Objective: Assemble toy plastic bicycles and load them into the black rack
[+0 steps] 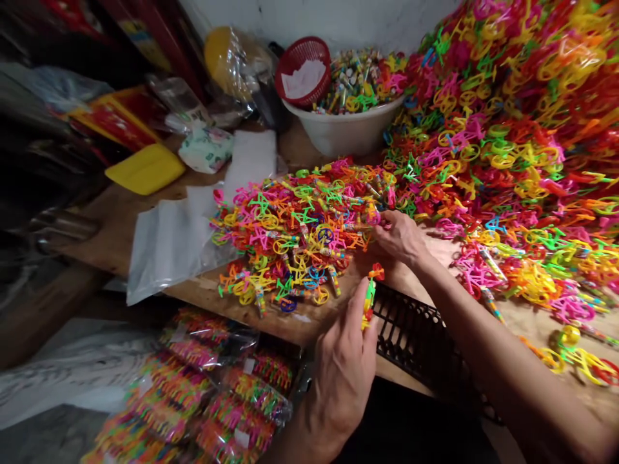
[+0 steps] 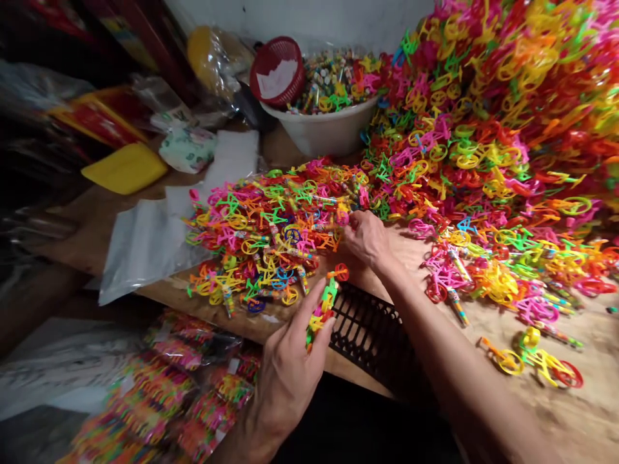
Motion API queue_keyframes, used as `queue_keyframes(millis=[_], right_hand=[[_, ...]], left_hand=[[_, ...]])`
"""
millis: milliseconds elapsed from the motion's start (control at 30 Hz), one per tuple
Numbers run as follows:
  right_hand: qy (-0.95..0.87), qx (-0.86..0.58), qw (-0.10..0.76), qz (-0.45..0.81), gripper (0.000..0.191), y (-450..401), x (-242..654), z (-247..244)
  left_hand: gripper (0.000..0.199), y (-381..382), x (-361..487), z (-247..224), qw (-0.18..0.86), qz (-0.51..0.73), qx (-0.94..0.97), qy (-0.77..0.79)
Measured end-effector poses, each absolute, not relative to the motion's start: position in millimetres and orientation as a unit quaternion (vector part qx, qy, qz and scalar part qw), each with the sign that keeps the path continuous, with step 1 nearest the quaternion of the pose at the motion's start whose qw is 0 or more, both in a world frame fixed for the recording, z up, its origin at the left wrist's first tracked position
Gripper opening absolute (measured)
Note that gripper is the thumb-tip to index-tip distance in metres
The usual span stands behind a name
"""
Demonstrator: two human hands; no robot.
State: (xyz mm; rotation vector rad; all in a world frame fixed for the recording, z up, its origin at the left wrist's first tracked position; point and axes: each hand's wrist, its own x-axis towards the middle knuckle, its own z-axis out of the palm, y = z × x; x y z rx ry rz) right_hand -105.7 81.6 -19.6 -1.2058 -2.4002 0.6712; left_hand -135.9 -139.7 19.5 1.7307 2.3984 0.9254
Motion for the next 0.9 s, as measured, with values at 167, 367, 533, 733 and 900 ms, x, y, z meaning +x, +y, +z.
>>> queue_keyframes(millis=[167, 367, 533, 733, 900], right_hand=[[-0.838, -0.437, 0.251, 0.208, 0.023, 79.5, -104.7, -21.7], [-0.861, -0.375, 0.297, 0.177, 0.012, 35.7, -13.1, -7.4], [-0.849, -0.336, 0.328, 0.242, 0.014, -20.3, 23.3, -17.5], [-0.783, -0.397, 0.366, 0.308, 0.009, -40.6, 17.4, -31.0], [-0.748, -0.430, 0.414, 0.290, 0.006, -53.4, 9.8, -31.2]], left_hand=[[0.049, -140.7, -136.1, 15.9, 0.030, 0.299, 0.555, 0.775], [0.052, -139.3, -137.2, 14.4, 0.053, 0.311, 0.547, 0.775], [0.053, -137.2, -136.6, 19.2, 0.082, 0.311, 0.535, 0.781], [0.052, -134.5, -138.3, 19.5, 0.090, 0.323, 0.541, 0.772], [0.052, -135.6, -140.9, 17.8, 0.112, 0.322, 0.533, 0.775]])
